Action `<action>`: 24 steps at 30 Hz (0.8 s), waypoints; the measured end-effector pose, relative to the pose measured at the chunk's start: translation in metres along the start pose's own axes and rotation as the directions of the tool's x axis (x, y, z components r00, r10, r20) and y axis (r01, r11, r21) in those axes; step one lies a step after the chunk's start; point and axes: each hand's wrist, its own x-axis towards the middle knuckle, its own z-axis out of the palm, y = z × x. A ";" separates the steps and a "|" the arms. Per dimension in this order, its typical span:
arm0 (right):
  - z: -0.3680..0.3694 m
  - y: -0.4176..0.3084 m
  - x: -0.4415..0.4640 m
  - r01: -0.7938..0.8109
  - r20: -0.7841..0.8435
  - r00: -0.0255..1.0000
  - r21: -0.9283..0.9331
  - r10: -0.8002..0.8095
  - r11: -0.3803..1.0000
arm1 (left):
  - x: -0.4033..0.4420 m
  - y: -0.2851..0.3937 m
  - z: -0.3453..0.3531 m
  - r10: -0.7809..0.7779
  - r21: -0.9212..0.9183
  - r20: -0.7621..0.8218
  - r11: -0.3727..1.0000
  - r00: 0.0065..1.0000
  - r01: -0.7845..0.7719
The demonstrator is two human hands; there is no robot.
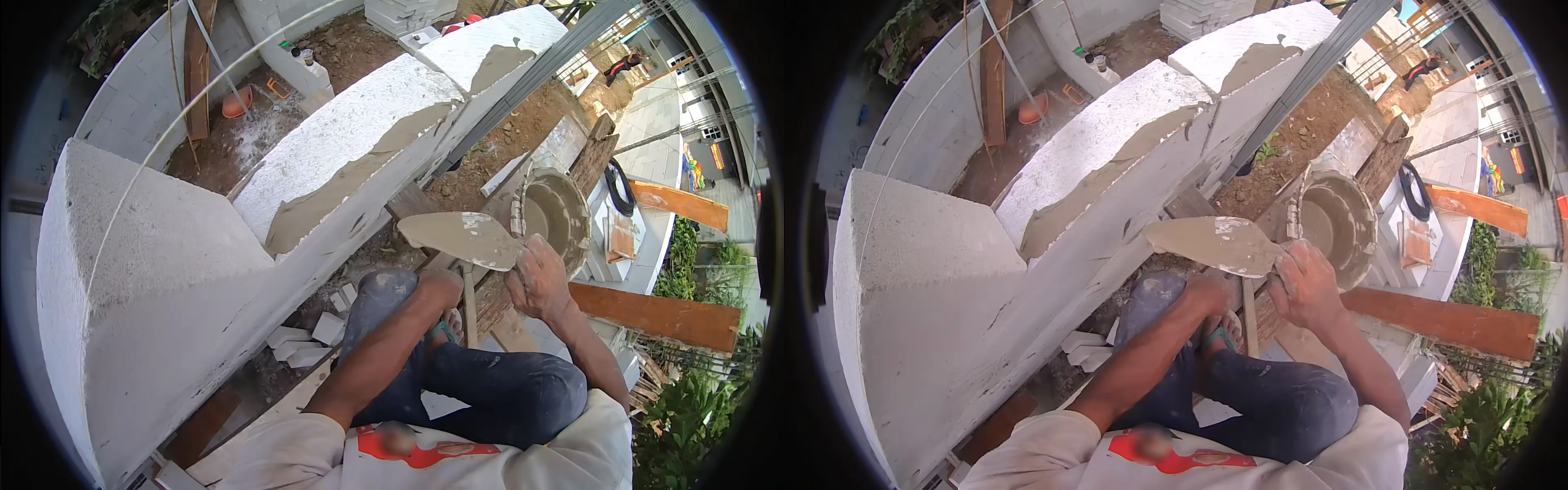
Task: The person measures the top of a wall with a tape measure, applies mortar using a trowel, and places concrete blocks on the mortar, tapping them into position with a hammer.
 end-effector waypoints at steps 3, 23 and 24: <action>-0.009 0.055 -0.062 -0.378 -0.054 0.924 0.005 0.377 0.926 | -0.007 -0.001 -0.011 -0.016 -0.015 0.031 1.000 0.999 0.016; 0.074 0.167 -0.105 -0.544 0.618 0.508 -0.310 0.600 0.780 | 0.018 -0.002 0.000 0.051 0.085 0.108 0.995 0.993 -0.060; 0.065 0.170 -0.110 -0.542 0.615 0.513 -0.309 0.599 0.782 | 0.018 -0.004 0.000 0.055 0.059 0.086 0.996 0.995 -0.060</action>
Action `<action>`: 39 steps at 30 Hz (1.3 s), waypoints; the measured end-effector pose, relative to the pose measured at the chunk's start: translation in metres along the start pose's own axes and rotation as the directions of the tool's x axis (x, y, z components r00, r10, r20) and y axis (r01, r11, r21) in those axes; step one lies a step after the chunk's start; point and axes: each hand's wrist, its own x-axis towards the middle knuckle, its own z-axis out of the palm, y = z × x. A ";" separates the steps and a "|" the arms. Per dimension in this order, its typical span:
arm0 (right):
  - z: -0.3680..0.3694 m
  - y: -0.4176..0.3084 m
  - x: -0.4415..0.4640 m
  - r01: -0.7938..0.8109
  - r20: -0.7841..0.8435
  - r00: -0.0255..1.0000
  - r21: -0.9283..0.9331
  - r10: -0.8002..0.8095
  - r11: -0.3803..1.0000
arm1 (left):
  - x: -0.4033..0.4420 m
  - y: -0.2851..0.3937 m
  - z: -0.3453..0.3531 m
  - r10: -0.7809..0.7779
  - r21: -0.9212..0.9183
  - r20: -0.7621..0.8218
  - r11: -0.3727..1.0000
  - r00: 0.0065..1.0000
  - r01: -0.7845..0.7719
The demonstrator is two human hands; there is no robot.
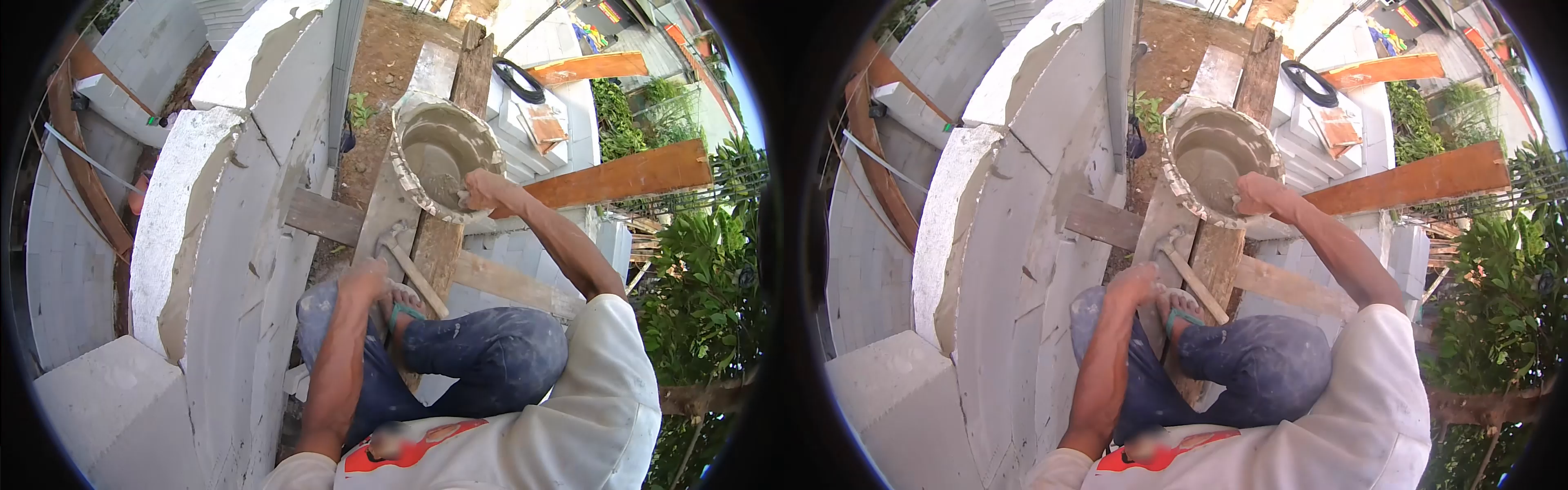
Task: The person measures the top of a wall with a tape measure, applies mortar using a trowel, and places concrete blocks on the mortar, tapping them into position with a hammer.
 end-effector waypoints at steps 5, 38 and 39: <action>0.013 0.037 -0.050 -0.178 0.135 0.984 0.828 0.118 0.531 | 0.001 -0.002 0.004 0.012 -0.014 -0.040 1.000 0.999 -0.012; -0.303 -0.280 -0.072 0.194 -0.531 0.553 -0.667 -0.642 0.719 | -0.013 -0.005 -0.010 -0.115 -0.157 -0.131 0.983 0.985 0.094; -0.310 -0.276 -0.058 0.219 -0.538 0.594 -0.608 -0.598 0.764 | -0.013 -0.002 -0.010 -0.105 -0.147 -0.129 0.985 0.986 0.086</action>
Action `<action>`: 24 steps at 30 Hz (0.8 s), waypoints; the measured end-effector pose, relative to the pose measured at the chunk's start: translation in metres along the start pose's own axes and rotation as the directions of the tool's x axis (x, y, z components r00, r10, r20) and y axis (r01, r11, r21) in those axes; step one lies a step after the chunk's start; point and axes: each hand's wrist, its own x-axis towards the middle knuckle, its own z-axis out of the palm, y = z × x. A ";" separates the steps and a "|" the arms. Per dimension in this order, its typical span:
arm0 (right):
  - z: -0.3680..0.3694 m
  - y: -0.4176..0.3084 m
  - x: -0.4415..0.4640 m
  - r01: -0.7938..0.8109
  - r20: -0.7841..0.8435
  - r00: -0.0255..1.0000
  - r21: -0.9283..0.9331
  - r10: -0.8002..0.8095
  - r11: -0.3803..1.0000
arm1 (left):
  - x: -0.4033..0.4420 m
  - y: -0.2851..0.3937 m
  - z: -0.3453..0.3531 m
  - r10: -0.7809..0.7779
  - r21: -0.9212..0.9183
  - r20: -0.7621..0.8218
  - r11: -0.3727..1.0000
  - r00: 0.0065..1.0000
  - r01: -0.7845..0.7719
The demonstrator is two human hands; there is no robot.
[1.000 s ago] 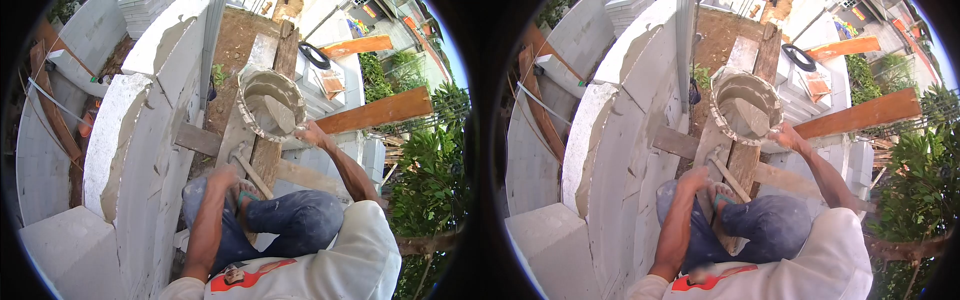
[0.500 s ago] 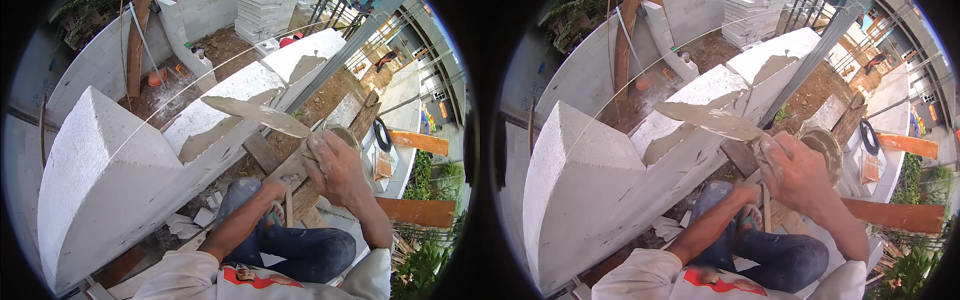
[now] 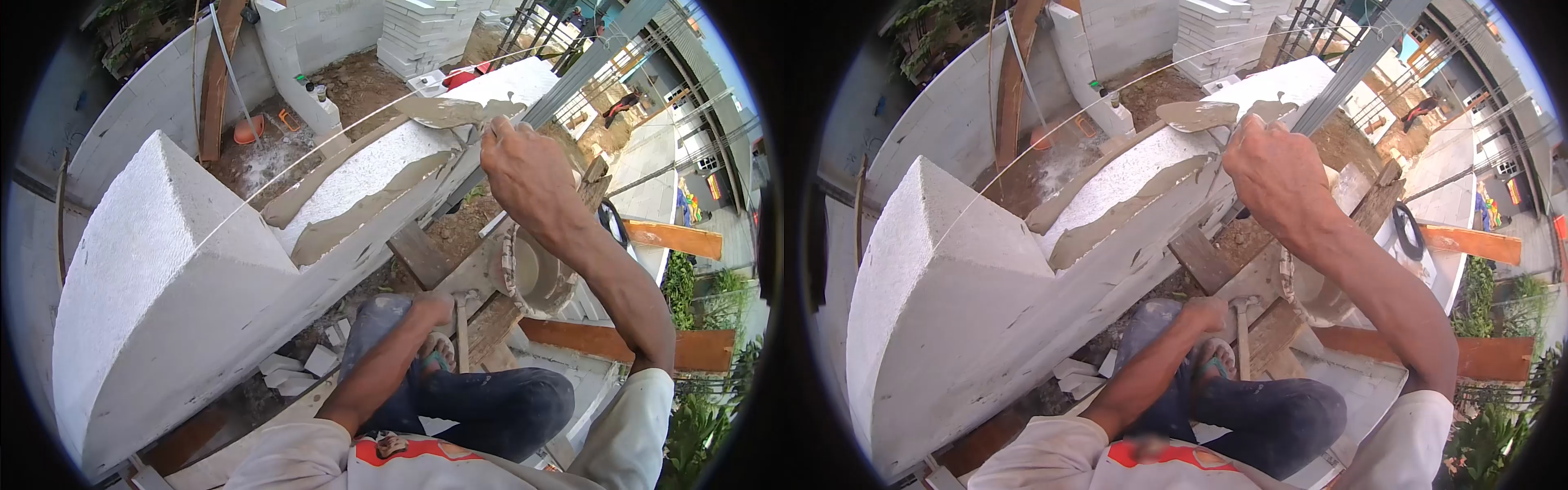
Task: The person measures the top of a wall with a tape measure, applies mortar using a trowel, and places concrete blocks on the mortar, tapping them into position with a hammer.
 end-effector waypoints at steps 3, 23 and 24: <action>-0.009 -0.012 -0.011 0.010 0.018 1.000 0.113 -0.012 0.994 | 0.000 0.003 -0.006 0.011 0.028 0.043 1.000 0.999 -0.012; 0.243 0.054 -0.299 -0.809 0.670 0.474 0.074 0.571 0.584 | 0.017 -0.025 0.023 0.104 0.098 0.046 0.989 0.994 -0.108; 0.271 0.053 -0.298 -0.787 0.660 0.490 0.054 0.570 0.614 | 0.024 -0.027 0.027 0.107 0.105 0.047 0.988 0.993 -0.112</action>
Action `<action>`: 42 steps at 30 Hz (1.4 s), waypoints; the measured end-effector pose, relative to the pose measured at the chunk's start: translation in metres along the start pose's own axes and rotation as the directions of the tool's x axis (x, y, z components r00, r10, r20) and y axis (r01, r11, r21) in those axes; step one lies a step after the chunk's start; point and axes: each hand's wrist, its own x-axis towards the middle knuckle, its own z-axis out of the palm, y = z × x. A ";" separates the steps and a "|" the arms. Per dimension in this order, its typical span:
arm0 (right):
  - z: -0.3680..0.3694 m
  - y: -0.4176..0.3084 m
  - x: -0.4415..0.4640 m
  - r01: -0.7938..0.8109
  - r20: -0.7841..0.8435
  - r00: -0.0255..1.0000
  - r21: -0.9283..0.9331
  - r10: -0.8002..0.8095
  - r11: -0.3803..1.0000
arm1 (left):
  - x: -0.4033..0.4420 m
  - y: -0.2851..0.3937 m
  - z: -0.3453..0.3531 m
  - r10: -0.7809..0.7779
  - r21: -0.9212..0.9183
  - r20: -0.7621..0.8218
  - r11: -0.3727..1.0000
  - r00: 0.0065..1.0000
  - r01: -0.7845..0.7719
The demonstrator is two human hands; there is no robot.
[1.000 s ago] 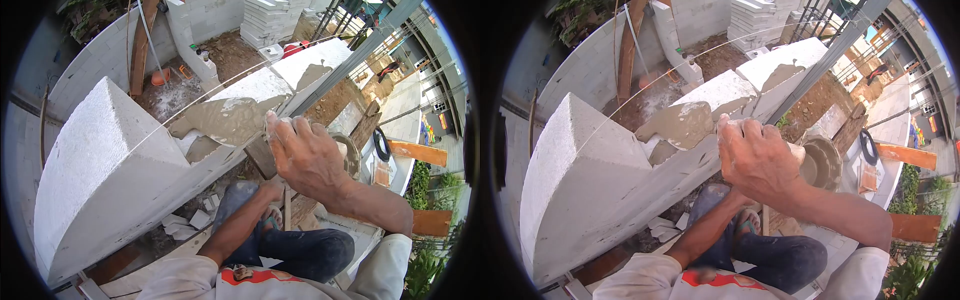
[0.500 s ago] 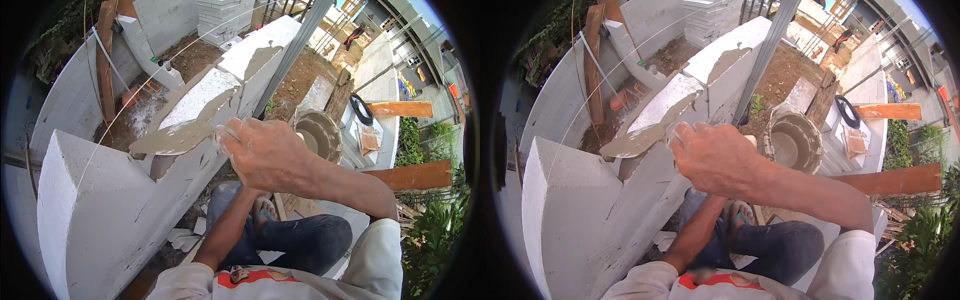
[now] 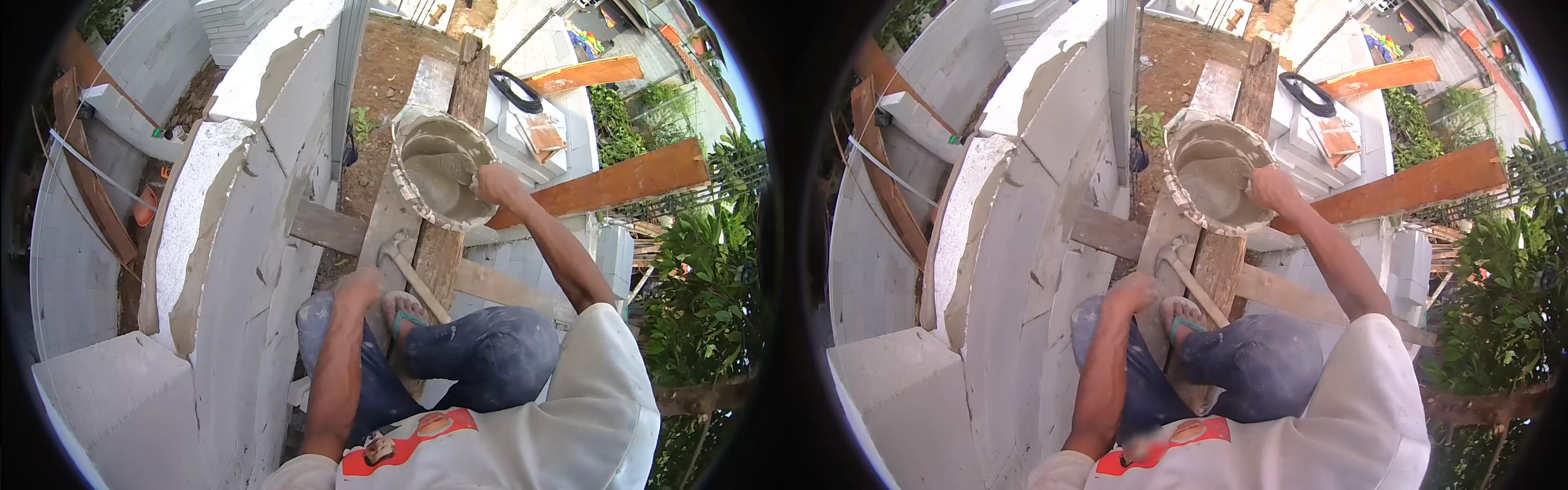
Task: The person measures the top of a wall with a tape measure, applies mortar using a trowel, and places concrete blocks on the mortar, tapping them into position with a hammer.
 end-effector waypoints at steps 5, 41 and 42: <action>0.062 -0.021 0.039 0.048 -0.037 0.998 -0.082 -0.051 0.995 | 0.008 0.003 0.007 0.031 0.051 0.075 0.998 0.997 -0.035; -0.260 -0.203 -0.046 0.409 -0.594 0.423 -0.549 -0.684 0.729 | -0.005 0.003 -0.011 0.009 -0.062 -0.063 0.998 0.998 -0.013; -0.263 -0.205 -0.026 0.408 -0.595 0.418 -0.552 -0.687 0.727 | -0.008 0.003 -0.013 -0.006 -0.086 -0.083 0.996 0.997 -0.001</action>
